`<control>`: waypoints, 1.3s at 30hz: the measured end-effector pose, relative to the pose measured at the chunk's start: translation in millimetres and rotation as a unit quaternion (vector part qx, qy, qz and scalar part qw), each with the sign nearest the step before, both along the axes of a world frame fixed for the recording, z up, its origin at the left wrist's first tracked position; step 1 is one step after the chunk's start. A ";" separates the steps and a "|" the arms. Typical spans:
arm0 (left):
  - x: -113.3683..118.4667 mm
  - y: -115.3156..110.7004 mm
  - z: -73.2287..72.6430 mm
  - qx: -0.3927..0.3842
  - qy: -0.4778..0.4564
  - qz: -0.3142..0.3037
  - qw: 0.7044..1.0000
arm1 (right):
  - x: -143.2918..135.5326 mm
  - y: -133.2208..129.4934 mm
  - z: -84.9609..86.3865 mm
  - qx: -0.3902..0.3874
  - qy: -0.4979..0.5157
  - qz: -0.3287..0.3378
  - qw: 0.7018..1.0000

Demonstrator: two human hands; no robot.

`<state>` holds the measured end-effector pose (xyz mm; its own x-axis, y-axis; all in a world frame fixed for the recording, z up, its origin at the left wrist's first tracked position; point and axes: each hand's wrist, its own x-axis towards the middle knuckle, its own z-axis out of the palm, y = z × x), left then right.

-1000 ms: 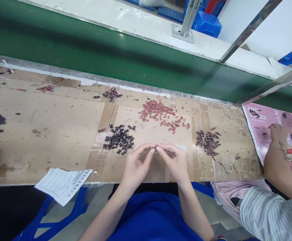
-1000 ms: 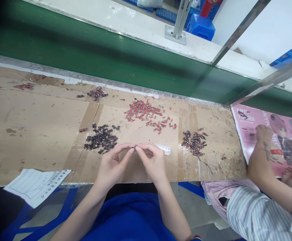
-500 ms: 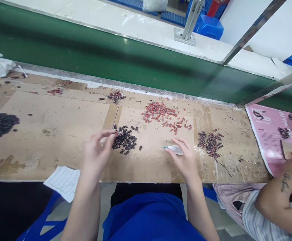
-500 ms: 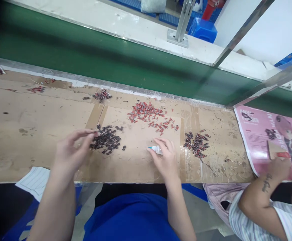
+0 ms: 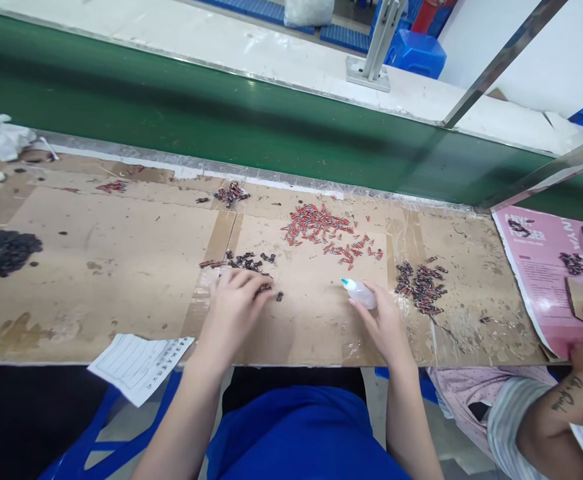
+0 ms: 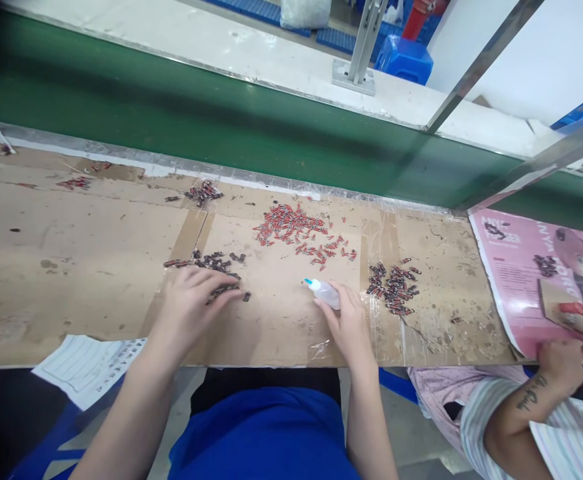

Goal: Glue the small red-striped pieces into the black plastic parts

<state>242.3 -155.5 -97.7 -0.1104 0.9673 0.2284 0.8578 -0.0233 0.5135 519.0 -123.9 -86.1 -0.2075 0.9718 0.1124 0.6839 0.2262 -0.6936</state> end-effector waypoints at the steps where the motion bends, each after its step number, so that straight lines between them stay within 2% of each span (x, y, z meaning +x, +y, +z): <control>1: 8.0 -0.9 1.0 -0.019 0.023 -0.017 0.999 | -0.5 -1.0 1.2 -0.005 0.024 -0.015 1.000; 4: 25.4 -2.4 4.7 -0.072 0.092 -0.011 0.993 | -1.2 -4.3 3.8 -0.020 0.102 -0.052 0.993; 8: 33.8 -1.0 7.8 -0.110 0.131 -0.008 0.985 | -2.6 -7.8 4.5 -0.048 0.213 -0.125 0.968; 11: 36.2 0.5 7.2 -0.115 0.080 -0.031 0.990 | -6.6 -9.5 2.0 -0.077 0.304 -0.181 0.932; 16: 51.0 -2.5 -2.6 -0.091 -0.121 -0.080 0.985 | -22.7 -11.3 -5.6 -0.157 0.464 -0.200 0.848; 19: 63.0 -8.3 -12.6 -0.051 -0.134 -0.063 0.988 | -34.2 -11.6 -9.0 -0.179 0.516 -0.229 0.806; 21: 68.0 -12.6 -18.9 -0.016 -0.102 -0.041 0.994 | -39.3 -11.5 -10.6 -0.170 0.527 -0.254 0.793; 24: 69.7 -18.1 -25.6 0.042 -0.050 0.006 0.998 | -42.4 -11.8 -12.3 -0.152 0.505 -0.262 0.808; 28: 66.6 -21.8 -29.6 0.075 -0.023 0.016 0.997 | -43.3 -13.2 -13.7 -0.135 0.433 -0.248 0.856; 32: 63.4 -23.0 -28.1 0.049 -0.066 -0.005 0.997 | -47.3 -14.7 -13.4 -0.125 0.354 -0.222 0.900; 39: 60.8 -20.6 -23.0 -0.013 -0.137 0.011 0.990 | -51.8 -16.7 -15.4 -0.092 0.297 -0.194 0.930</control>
<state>303.1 -176.2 -120.7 -0.1861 0.9691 0.1617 0.6864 0.0105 0.7271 467.3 -140.7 -101.5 0.2083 0.9747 -0.0811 0.1728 -0.1183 -0.9778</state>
